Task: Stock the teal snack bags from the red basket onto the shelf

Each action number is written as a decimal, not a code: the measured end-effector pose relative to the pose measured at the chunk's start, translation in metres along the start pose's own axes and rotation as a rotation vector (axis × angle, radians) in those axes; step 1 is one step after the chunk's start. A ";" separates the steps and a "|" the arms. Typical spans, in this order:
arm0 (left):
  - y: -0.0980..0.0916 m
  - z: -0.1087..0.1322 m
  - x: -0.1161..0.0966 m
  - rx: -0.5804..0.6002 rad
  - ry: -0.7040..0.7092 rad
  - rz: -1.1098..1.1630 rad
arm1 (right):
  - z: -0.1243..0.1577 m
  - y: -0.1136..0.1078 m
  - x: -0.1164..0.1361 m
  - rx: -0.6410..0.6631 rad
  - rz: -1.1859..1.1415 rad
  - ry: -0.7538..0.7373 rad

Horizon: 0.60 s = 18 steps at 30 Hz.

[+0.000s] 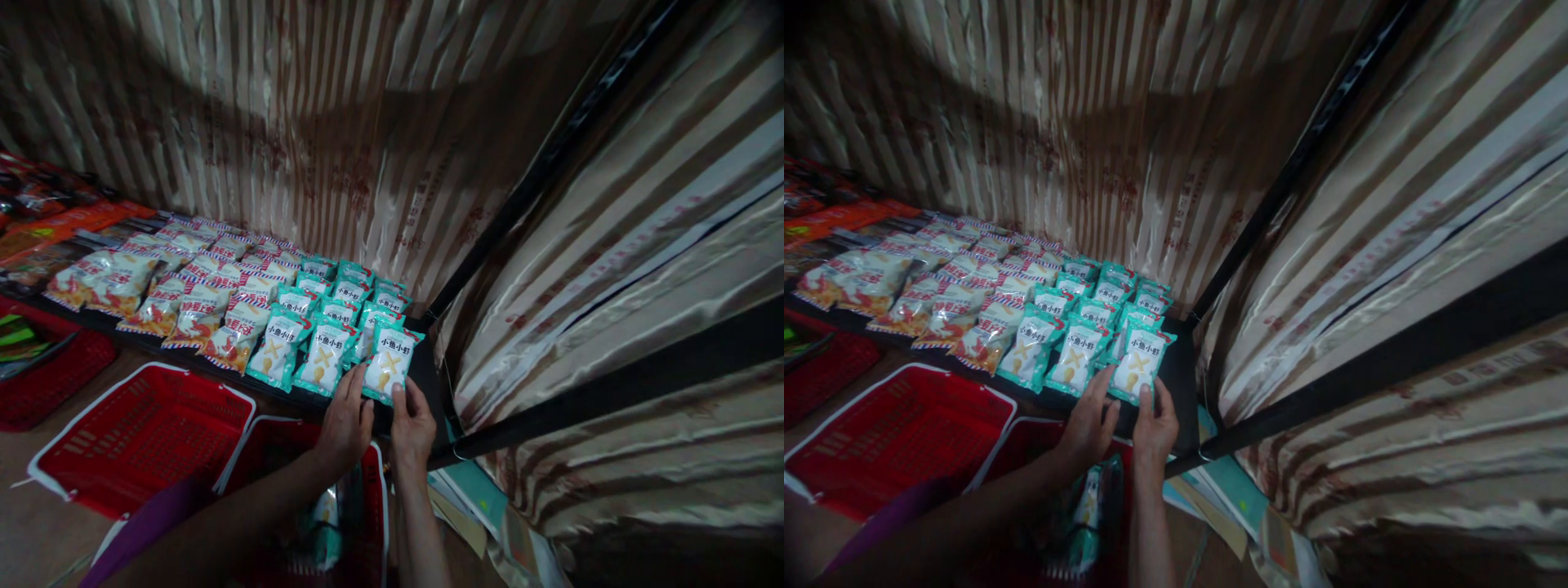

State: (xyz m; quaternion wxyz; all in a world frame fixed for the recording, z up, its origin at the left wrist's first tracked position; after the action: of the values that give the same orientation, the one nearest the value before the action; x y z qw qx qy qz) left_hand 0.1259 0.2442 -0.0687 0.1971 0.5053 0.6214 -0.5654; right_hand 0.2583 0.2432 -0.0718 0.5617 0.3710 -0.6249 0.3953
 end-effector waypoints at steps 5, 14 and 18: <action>0.003 -0.001 0.007 -0.024 0.076 -0.033 | -0.011 0.003 -0.005 0.028 0.062 -0.013; 0.011 0.002 0.004 0.005 0.204 -0.140 | -0.016 0.003 -0.008 0.051 0.213 -0.035; 0.015 0.005 0.002 0.072 0.145 -0.131 | -0.016 0.004 -0.008 0.081 0.282 -0.045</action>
State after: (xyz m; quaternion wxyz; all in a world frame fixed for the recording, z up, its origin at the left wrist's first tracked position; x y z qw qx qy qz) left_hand 0.1361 0.2383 -0.0789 0.0957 0.5100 0.6451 -0.5609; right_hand 0.2619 0.2601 -0.0796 0.4710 0.3106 -0.6668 0.4869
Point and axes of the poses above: each hand's wrist, its own z-axis away from the middle knuckle, its own y-axis out of the palm, x = y × z, the point moved 5 cm from there along -z, towards the middle knuckle, and after that the axes turned 14 degrees about x, right-handed, at the moved point
